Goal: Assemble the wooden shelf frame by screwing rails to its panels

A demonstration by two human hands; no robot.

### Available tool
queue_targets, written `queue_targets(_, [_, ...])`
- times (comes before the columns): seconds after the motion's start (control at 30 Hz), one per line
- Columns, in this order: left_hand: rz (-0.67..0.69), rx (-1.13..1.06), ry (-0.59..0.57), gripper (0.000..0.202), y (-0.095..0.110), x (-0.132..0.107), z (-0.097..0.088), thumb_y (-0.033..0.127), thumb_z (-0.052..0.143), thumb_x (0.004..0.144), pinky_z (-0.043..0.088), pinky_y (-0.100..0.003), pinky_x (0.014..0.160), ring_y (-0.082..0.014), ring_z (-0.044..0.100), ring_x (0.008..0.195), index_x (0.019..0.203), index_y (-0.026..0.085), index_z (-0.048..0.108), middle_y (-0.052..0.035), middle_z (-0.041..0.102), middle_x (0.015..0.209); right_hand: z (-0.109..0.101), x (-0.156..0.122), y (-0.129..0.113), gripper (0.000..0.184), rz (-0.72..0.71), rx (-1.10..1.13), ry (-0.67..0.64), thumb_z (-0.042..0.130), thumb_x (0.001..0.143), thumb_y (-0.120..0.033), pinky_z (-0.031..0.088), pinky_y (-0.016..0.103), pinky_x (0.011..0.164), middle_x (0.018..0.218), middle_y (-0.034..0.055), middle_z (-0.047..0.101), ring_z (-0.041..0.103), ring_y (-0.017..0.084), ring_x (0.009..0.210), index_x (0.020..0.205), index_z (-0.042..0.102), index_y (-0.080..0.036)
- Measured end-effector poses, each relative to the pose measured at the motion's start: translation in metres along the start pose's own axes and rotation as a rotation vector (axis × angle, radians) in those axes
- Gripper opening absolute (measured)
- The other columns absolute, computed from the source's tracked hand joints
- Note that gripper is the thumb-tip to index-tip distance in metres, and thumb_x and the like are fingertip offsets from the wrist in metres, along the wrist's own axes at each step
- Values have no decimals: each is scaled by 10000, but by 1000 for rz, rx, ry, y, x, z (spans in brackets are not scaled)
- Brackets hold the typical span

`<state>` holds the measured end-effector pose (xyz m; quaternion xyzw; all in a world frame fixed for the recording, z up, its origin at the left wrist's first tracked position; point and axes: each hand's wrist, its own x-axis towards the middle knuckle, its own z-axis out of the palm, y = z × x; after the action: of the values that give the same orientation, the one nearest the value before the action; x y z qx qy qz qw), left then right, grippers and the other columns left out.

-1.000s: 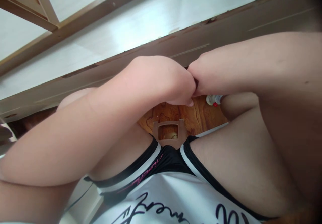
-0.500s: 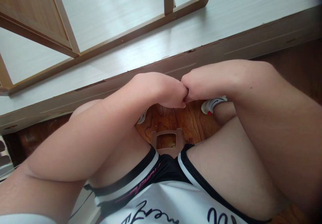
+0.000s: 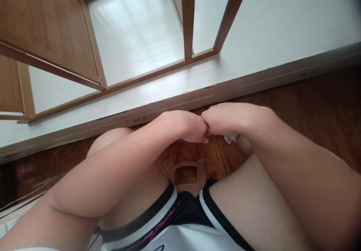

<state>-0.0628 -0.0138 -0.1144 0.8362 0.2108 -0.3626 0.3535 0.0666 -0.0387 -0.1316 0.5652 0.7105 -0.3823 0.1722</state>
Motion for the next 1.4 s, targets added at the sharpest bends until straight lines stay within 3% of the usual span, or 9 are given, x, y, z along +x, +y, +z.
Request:
queue_targets(0.1, [8, 16, 14, 431, 0, 1, 1, 513, 526, 841, 460, -354, 812, -280, 633, 939, 1147, 263, 698, -70, 693, 1137, -4, -2, -5, 102, -35, -28, -142, 767, 621, -232, 414, 323, 559, 576, 61, 625, 593, 205, 556, 596, 679, -186])
queue_targets(0.33, [66, 23, 71, 387, -2, 6, 9, 481, 552, 838, 469, -356, 781, -289, 655, 900, 1078, 238, 734, -98, 722, 1040, -1, -1, -6, 181, -129, -66, -25, 759, 581, -178, 344, 290, 467, 414, -2, 499, 423, 122, 376, 480, 609, -197])
queue_targets(0.63, [43, 55, 164, 347, -3, -2, 5, 491, 591, 803, 500, -352, 678, -287, 681, 827, 1004, 253, 743, -94, 737, 936, -6, -12, -8, 241, -148, 34, 159, 737, 523, -66, 361, 296, 516, 459, 24, 561, 588, 214, 498, 424, 566, -204])
queue_targets(0.73, [21, 50, 237, 305, -10, -15, -5, 470, 643, 754, 492, -352, 603, -293, 677, 750, 881, 214, 750, -109, 735, 850, -17, -16, -9, 127, -192, 93, 227, 730, 576, -106, 343, 284, 517, 575, 49, 647, 625, 228, 565, 548, 651, -201])
queue_targets(0.8, [23, -116, 268, 220, -17, -31, -17, 390, 637, 757, 462, -308, 528, -233, 647, 599, 832, 206, 733, -70, 726, 741, -26, -18, -11, 89, -213, 147, 296, 695, 640, -136, 342, 269, 533, 682, 44, 687, 639, 218, 625, 682, 680, -212])
queue_targets(0.87, [52, -353, 360, 188, -24, -50, -30, 323, 577, 792, 409, -255, 469, -158, 572, 475, 853, 214, 717, -21, 707, 667, -36, -20, -14, 138, -187, 226, 413, 630, 714, -148, 340, 257, 549, 732, 26, 687, 630, 197, 651, 821, 666, -229])
queue_targets(1.0, [134, -767, 766, 297, -29, -76, -52, 384, 474, 872, 374, -211, 474, -111, 504, 461, 929, 202, 701, 7, 614, 550, -53, -18, -22, 184, -147, 471, 771, 504, 860, -217, 355, 255, 576, 685, -17, 599, 564, 165, 628, 1016, 594, -252])
queue_targets(1.17, [201, -1249, 1272, 366, -14, -66, -59, 464, 498, 866, 313, -200, 392, -76, 369, 395, 1089, 189, 590, 56, 479, 582, -67, -13, -33, 240, -269, 859, 1218, 491, 915, -366, 408, 265, 636, 682, -33, 493, 502, 149, 641, 1099, 547, -222])
queue_targets(1.4, [281, -1420, 1472, 271, -1, -47, -54, 445, 513, 888, 232, -185, 418, -69, 280, 445, 988, 200, 569, 78, 345, 538, -71, -6, -46, 296, -389, 1041, 1357, 467, 937, -439, 393, 253, 591, 735, -18, 531, 476, 128, 621, 1092, 558, -204])
